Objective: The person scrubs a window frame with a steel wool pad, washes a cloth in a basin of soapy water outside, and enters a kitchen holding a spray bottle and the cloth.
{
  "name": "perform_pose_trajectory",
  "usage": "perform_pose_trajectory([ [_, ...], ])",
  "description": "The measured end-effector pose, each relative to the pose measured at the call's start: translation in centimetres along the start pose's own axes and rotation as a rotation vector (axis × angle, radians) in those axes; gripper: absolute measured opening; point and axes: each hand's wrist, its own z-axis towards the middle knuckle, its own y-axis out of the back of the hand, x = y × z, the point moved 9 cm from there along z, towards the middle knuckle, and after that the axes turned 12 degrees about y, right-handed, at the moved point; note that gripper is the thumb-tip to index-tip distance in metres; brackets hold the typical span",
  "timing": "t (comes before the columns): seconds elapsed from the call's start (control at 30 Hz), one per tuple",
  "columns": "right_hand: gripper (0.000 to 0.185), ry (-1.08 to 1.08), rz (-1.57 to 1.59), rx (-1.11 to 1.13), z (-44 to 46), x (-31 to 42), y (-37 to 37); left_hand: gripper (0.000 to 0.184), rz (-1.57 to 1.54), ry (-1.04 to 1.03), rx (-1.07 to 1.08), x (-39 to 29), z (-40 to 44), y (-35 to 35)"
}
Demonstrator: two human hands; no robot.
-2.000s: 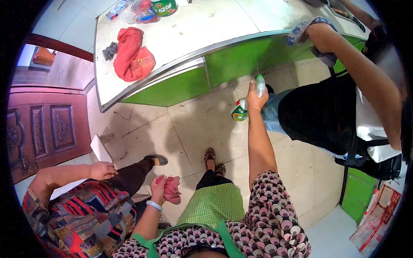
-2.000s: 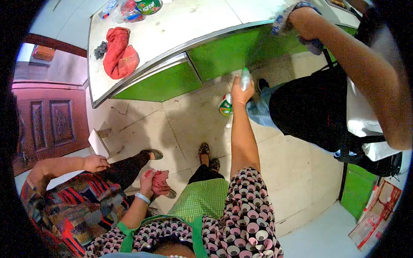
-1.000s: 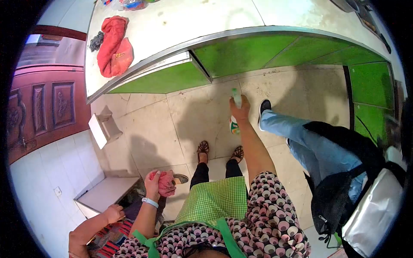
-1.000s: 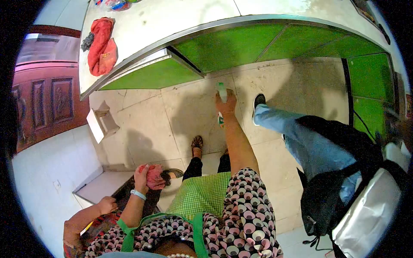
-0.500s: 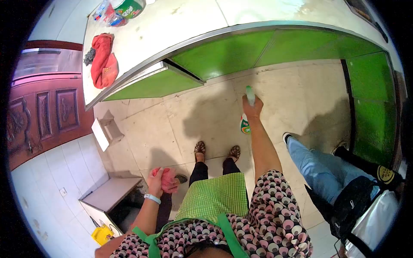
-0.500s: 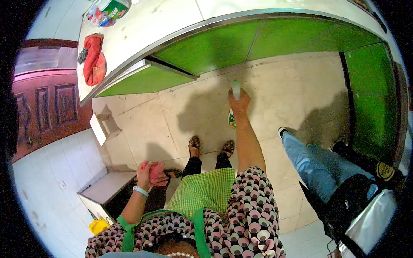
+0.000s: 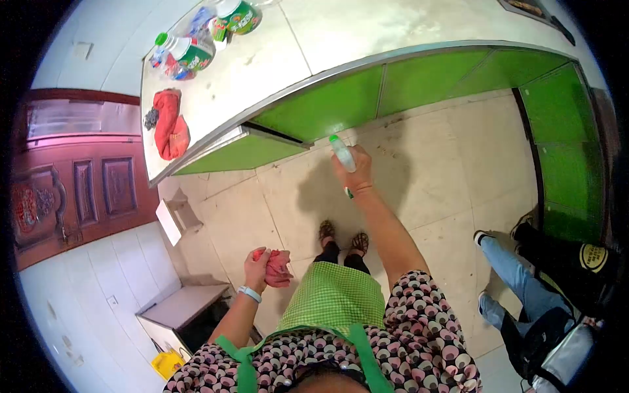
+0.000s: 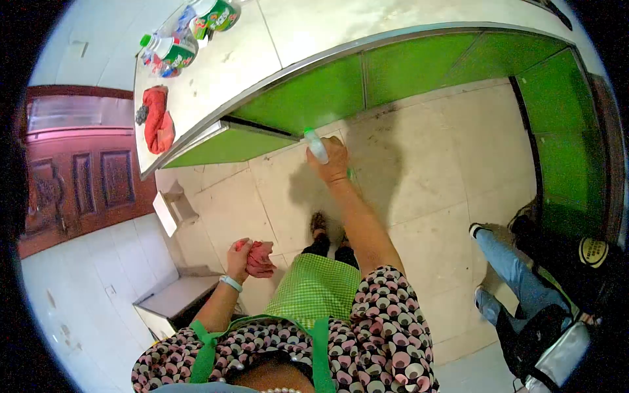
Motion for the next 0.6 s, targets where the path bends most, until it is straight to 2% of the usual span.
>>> perform_pose_trajectory([
  [0.07,0.020,-0.015,0.023,-0.015,1.0,0.0,0.6,0.029,0.006,-0.022,0.031,-0.4,0.8,-0.5],
  [0.13,0.016,0.152,0.005,-0.041,1.6,1.4,2.1,0.029,0.010,-0.041,0.060,-0.9,1.0,-1.6],
  [0.23,0.016,0.146,0.154,-0.106,2.6,1.9,3.4,0.028,0.046,-0.043,0.095,-3.1,1.7,-3.8],
  [0.37,0.017,0.136,0.091,-0.109,3.1,0.4,5.4,0.028,0.109,-0.068,0.103,-5.1,1.7,-6.2],
  [0.43,0.016,-0.203,-0.242,-0.135,2.7,-4.2,8.5,0.028,0.119,-0.093,0.117,-6.4,1.2,-7.4],
  [0.5,0.017,-0.383,-0.066,-0.278,2.7,-7.1,11.7,0.029,0.134,-0.080,0.136,-7.2,1.0,-8.2],
  [0.53,0.017,-0.387,-0.067,-0.283,3.2,-7.7,12.6,0.029,0.141,-0.081,0.138,-7.2,1.5,-8.3],
  [0.6,0.020,-0.176,-0.097,-0.323,4.8,-7.1,14.6,0.029,0.178,-0.134,0.108,-7.1,2.6,-8.1],
])
